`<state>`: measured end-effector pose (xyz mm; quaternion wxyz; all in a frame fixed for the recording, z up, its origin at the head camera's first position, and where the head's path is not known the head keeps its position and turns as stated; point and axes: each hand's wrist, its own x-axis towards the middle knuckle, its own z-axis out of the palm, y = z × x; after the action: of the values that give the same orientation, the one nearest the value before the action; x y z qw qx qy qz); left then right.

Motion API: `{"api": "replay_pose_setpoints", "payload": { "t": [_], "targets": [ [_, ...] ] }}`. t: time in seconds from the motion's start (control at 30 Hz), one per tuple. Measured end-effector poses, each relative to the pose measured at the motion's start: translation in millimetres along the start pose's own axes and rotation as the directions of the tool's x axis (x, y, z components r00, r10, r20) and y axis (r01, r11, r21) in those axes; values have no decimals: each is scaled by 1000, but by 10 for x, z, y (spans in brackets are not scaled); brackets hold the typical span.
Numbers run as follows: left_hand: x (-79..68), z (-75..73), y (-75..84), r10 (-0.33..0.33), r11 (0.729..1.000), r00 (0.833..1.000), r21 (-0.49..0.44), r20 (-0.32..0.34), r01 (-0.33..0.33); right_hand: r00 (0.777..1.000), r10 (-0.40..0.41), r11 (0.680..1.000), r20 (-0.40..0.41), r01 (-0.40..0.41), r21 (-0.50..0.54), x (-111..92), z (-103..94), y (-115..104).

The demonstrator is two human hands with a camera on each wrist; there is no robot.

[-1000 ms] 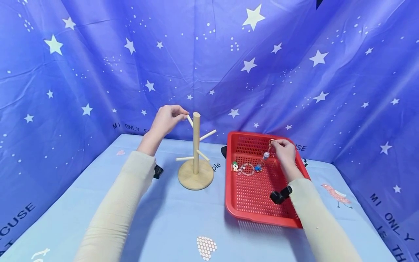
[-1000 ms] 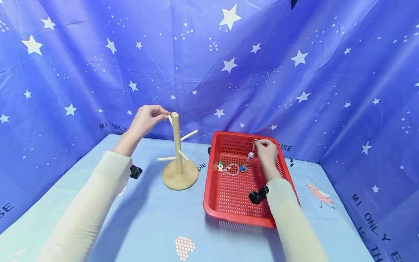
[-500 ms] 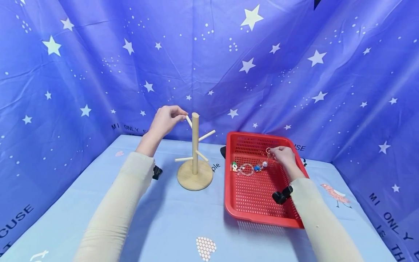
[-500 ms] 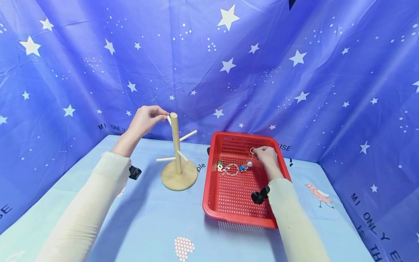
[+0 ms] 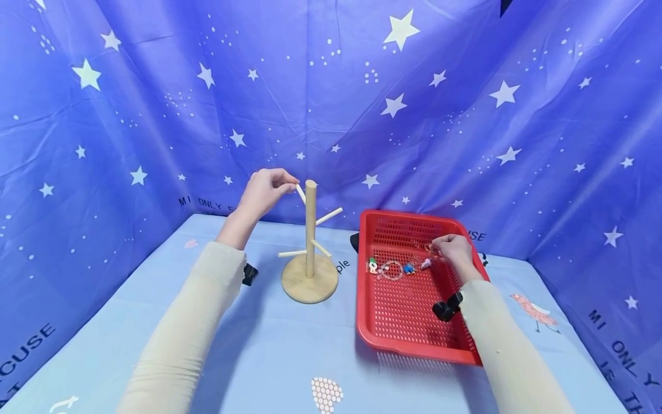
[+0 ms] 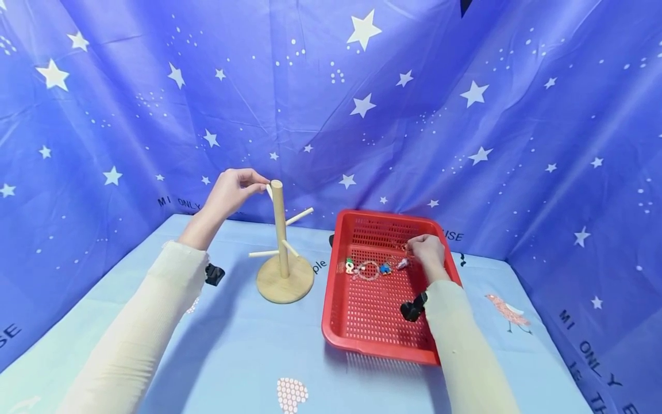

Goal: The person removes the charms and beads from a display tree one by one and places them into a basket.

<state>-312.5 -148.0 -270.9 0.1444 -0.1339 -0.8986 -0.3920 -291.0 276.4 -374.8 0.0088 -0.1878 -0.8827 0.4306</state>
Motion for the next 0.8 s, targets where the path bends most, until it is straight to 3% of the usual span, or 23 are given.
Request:
{"api": "replay_pose_setpoints", "payload": {
  "t": [0.23,0.5,0.8],
  "targets": [
    [-22,37,32,4,1000,1000,-10,8,-4,1000,-2,999,4,2,-39,4,-17,46],
    [-24,35,35,19,1000,1000,2,14,-19,998,-54,996,41,52,69,-2,-177,-57],
    [-47,-40,21,71,991,994,110,79,-79,986,-140,969,88,119,215,-106,-453,-304]
  ]
}}
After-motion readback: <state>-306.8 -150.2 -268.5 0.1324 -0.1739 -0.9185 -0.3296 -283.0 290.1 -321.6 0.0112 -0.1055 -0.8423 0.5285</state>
